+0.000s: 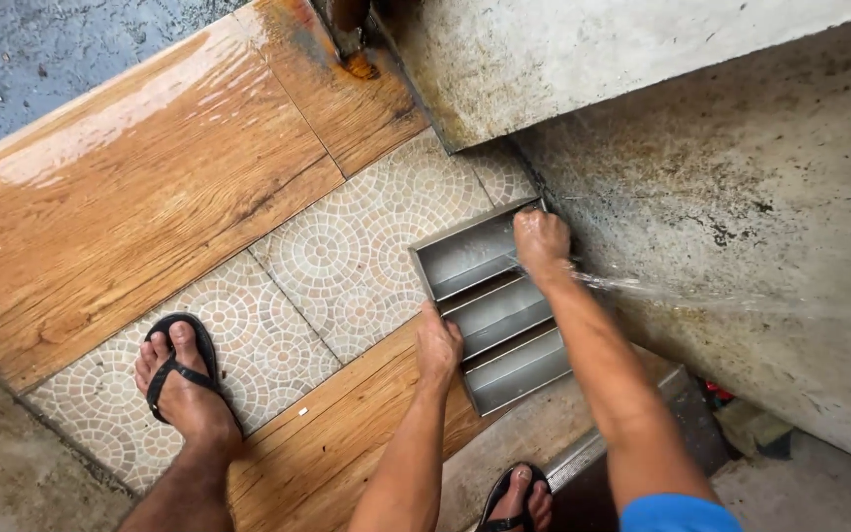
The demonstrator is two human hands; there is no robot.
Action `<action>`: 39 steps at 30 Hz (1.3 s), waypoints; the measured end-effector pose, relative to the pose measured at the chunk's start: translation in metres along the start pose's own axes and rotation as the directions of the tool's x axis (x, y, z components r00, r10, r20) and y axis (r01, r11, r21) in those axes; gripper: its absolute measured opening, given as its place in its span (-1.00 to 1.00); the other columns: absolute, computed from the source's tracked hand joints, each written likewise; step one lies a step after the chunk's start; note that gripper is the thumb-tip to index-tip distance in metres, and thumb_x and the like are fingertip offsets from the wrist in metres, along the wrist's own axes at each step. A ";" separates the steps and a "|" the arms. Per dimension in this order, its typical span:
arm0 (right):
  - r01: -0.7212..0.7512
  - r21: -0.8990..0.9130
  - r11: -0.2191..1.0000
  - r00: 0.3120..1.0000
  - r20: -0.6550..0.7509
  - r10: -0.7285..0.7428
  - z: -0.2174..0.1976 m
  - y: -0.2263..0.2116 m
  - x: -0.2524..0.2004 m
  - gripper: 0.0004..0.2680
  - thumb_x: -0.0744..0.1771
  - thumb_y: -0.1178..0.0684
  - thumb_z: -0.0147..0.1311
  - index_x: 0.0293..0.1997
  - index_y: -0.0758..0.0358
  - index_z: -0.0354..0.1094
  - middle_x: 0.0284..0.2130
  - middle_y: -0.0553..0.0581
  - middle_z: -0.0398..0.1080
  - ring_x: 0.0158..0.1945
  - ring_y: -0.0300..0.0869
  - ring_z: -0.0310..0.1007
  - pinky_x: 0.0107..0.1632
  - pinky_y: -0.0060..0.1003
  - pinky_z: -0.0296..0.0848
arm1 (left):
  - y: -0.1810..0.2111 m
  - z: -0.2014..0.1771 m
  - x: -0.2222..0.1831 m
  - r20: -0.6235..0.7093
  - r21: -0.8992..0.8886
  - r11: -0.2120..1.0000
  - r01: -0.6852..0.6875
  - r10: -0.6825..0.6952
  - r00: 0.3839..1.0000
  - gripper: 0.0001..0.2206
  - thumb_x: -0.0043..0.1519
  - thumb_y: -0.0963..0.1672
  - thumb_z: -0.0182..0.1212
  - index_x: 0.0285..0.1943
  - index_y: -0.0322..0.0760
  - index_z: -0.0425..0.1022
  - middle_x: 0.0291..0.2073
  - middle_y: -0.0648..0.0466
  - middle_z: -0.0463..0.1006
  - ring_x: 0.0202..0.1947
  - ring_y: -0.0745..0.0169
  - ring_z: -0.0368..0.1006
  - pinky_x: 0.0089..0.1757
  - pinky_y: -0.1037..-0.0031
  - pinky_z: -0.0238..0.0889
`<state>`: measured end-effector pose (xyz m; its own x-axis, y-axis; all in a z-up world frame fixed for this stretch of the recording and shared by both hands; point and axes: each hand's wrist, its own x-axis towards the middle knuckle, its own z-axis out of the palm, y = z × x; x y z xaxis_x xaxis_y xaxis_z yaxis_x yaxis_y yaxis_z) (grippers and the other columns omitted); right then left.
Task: Washing metal bread tins under a tap, carrying them to the production area, and wiping them with a cloth.
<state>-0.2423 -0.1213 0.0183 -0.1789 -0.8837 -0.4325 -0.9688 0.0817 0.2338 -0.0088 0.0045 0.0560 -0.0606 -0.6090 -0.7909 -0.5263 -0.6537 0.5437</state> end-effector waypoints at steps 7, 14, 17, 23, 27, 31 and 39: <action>-0.112 0.059 0.992 0.977 0.190 0.099 -0.017 -0.028 -0.002 -0.86 0.27 0.24 0.07 -0.51 0.34 0.54 -0.57 0.32 0.52 -0.37 0.20 0.63 -0.38 0.02 0.60 | 0.007 -0.001 0.000 0.025 0.055 0.996 0.070 -0.071 0.997 -0.76 0.28 -0.11 -0.08 0.13 -0.03 0.17 -0.25 -0.35 0.61 -0.06 -0.47 0.56 -0.07 -0.12 0.46; 0.077 -0.119 0.990 0.981 0.188 -0.053 -0.047 -0.008 -0.035 -0.84 0.29 0.19 0.02 -0.43 0.21 0.58 -0.48 0.20 0.59 -0.31 0.08 0.66 -0.29 -0.06 0.59 | 0.003 0.003 0.002 -0.014 0.075 0.992 0.099 -0.098 0.995 -0.81 0.29 -0.10 -0.06 0.06 -0.04 0.17 -0.29 -0.33 0.62 -0.10 -0.44 0.58 -0.10 -0.11 0.46; -0.074 0.096 0.993 0.928 0.371 0.033 -0.032 -0.028 -0.024 -0.88 0.28 0.21 0.10 -0.21 0.38 0.53 -0.19 0.39 0.52 -0.06 0.24 0.55 -0.05 0.14 0.51 | -0.002 0.009 0.008 -0.018 0.099 0.990 0.096 -0.094 0.995 -0.78 0.28 -0.11 -0.04 0.09 -0.03 0.15 -0.29 -0.32 0.63 -0.10 -0.42 0.59 -0.10 -0.08 0.48; -0.072 0.616 0.784 0.897 0.384 -0.220 0.009 -0.120 -0.059 -0.83 0.22 0.20 0.09 -0.19 0.41 0.54 -0.31 0.43 0.55 -0.10 0.28 0.58 -0.03 0.12 0.54 | -0.004 0.008 0.006 0.002 0.115 0.992 0.054 -0.054 0.999 -0.72 0.28 -0.13 -0.01 0.15 -0.10 0.15 -0.23 -0.34 0.63 -0.07 -0.42 0.58 -0.08 -0.10 0.46; -0.166 0.387 0.907 0.931 0.365 0.014 0.014 -0.088 -0.028 -0.83 0.28 0.20 0.13 -0.12 0.46 0.52 -0.22 0.46 0.50 -0.03 0.27 0.58 -0.03 0.14 0.59 | -0.038 0.022 0.023 0.045 -0.034 0.999 -0.012 0.013 0.999 -0.67 0.29 -0.15 -0.02 0.24 -0.17 0.12 0.05 -0.39 0.53 0.10 -0.50 0.46 0.03 -0.20 0.39; -0.385 0.402 0.830 0.907 0.330 0.261 0.020 -0.048 -0.022 -0.81 0.28 0.24 0.14 -0.03 0.39 0.44 -0.03 0.45 0.39 0.11 0.29 0.46 0.10 0.20 0.48 | -0.023 0.011 0.017 -0.001 0.071 0.997 -0.015 0.016 1.000 -0.72 0.28 -0.14 -0.06 0.17 -0.14 0.13 -0.24 -0.41 0.60 -0.07 -0.49 0.55 -0.07 -0.17 0.43; 0.096 0.689 0.719 0.984 0.043 -0.172 0.002 -0.072 -0.058 -0.87 0.28 0.07 0.19 -0.44 0.30 0.53 -0.29 0.38 0.56 -0.03 0.32 0.51 0.20 0.19 0.35 | -0.038 0.021 0.026 0.011 0.130 0.991 -0.033 0.032 0.999 -0.68 0.28 -0.12 -0.07 0.22 -0.14 0.13 -0.25 -0.39 0.61 -0.09 -0.50 0.56 -0.09 -0.15 0.45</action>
<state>-0.1630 -0.0747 0.0247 -0.0166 -0.8639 -0.5035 -0.8312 0.2918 -0.4732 -0.0078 0.0225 0.0086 -0.0867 -0.6245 -0.7762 -0.6297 -0.5694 0.5284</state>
